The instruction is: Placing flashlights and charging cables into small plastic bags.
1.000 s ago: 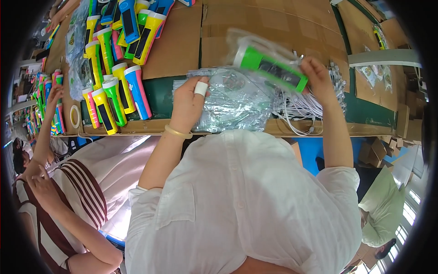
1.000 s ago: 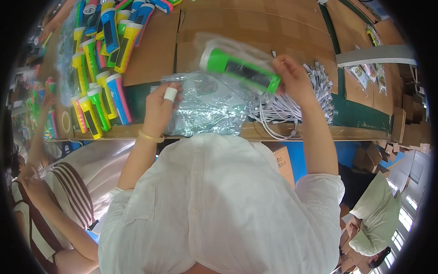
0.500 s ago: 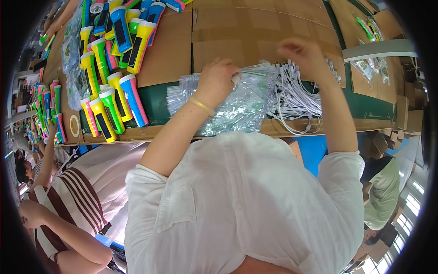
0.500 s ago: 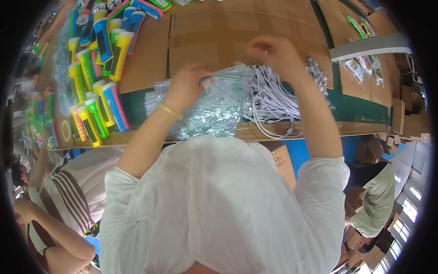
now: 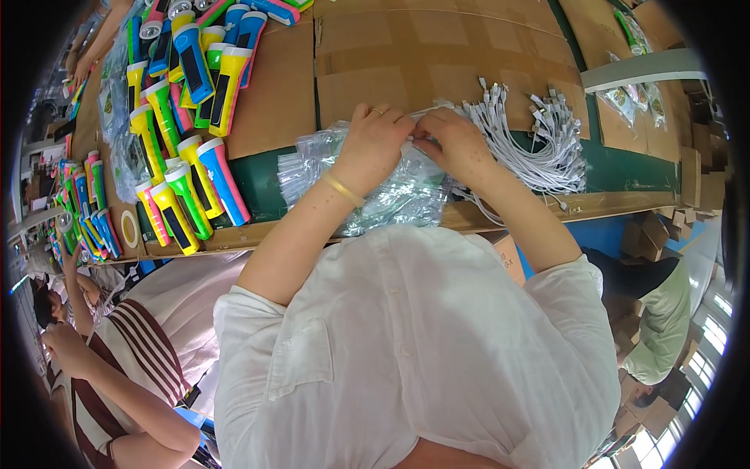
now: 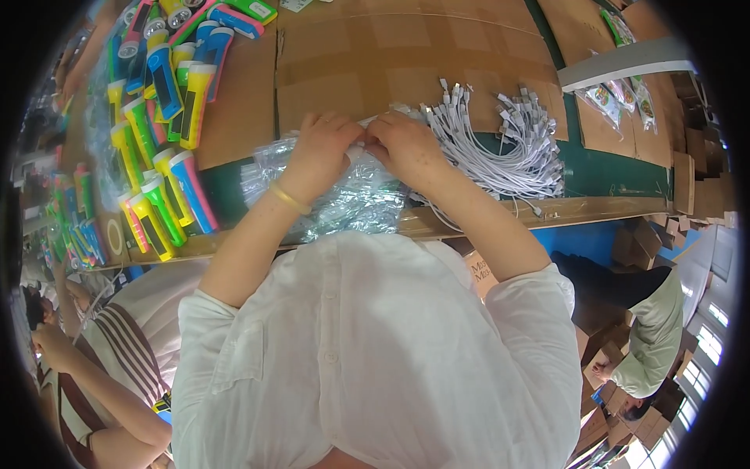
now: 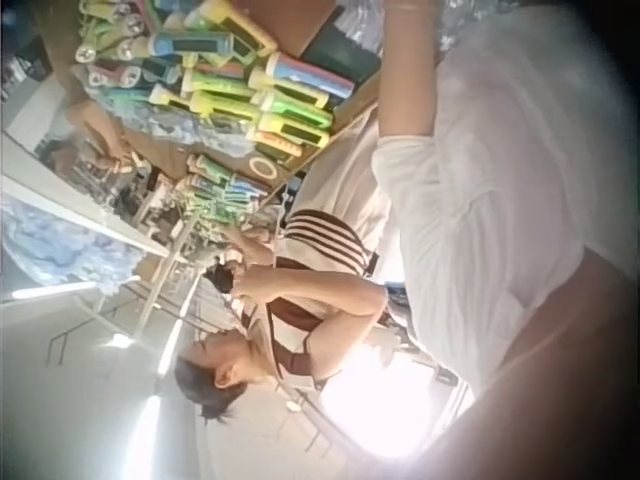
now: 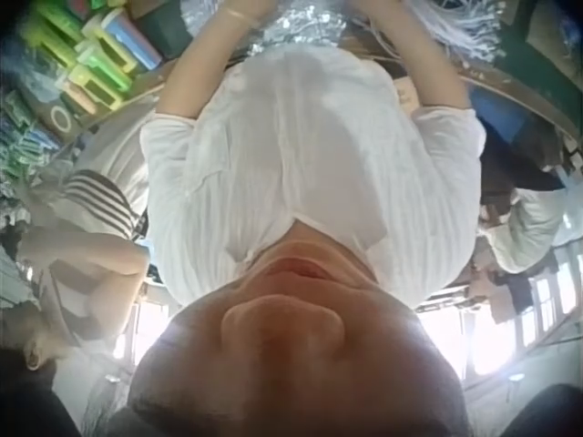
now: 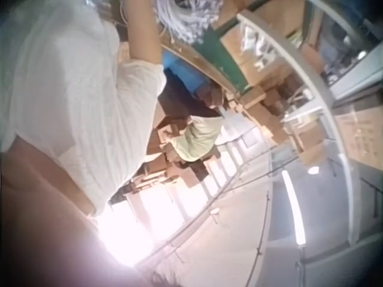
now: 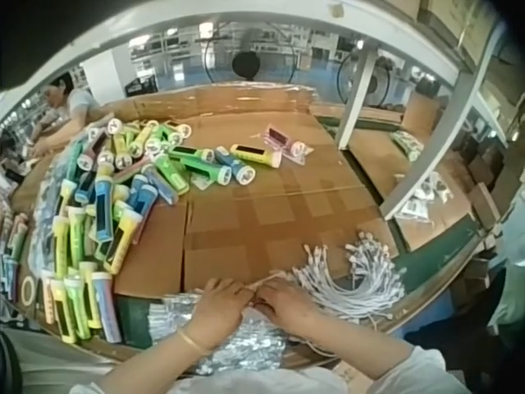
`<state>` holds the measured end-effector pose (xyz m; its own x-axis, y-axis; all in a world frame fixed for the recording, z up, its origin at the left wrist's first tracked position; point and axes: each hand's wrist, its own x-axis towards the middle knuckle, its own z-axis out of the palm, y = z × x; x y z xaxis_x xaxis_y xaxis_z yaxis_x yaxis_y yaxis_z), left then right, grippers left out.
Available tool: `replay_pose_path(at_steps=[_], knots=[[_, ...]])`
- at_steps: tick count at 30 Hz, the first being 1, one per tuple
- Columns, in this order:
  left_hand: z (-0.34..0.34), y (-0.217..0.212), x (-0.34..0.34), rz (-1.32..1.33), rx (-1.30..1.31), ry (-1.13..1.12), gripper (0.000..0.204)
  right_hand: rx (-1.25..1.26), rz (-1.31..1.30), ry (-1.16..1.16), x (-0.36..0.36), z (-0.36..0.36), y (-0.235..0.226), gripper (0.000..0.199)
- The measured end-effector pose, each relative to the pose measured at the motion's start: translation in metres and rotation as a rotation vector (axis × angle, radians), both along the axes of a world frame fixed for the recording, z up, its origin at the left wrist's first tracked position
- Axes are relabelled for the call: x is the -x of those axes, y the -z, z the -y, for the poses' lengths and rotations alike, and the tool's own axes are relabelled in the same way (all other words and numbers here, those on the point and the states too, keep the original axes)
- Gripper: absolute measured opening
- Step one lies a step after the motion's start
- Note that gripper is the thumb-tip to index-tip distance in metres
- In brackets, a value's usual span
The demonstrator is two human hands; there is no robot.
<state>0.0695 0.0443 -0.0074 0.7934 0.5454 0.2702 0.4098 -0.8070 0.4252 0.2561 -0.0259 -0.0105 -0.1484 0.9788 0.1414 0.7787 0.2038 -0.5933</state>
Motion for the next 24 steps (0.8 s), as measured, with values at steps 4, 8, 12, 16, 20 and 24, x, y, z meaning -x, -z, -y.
replay_pose_path(at_steps=[4, 8, 12, 16, 20, 24], knots=[[0.002, -0.004, 0.010, -0.013, 0.002, 0.032, 0.026, -0.011, -0.037, -0.011, 0.001, 0.001, -0.003, 0.015], [-0.006, -0.027, 0.038, 0.046, 0.038, -0.109, 0.020, 0.062, -0.068, -0.014, -0.008, 0.000, -0.003, 0.011], [-0.007, -0.018, 0.073, 0.165, 0.282, -0.246, 0.017, 0.065, -0.163, -0.030, 0.008, -0.004, -0.008, 0.022], [0.002, -0.020, 0.078, 0.291, 0.459, -0.315, 0.017, -0.145, -0.252, -0.211, 0.042, -0.017, -0.011, 0.034], [0.005, -0.020, 0.086, 0.362, 0.518, -0.336, 0.017, -0.156, -0.239, -0.260, 0.045, -0.025, -0.007, 0.029], [0.008, -0.018, 0.090, 0.365, 0.532, -0.325, 0.018, -0.159, -0.243, -0.286, 0.044, -0.025, -0.007, 0.022]])
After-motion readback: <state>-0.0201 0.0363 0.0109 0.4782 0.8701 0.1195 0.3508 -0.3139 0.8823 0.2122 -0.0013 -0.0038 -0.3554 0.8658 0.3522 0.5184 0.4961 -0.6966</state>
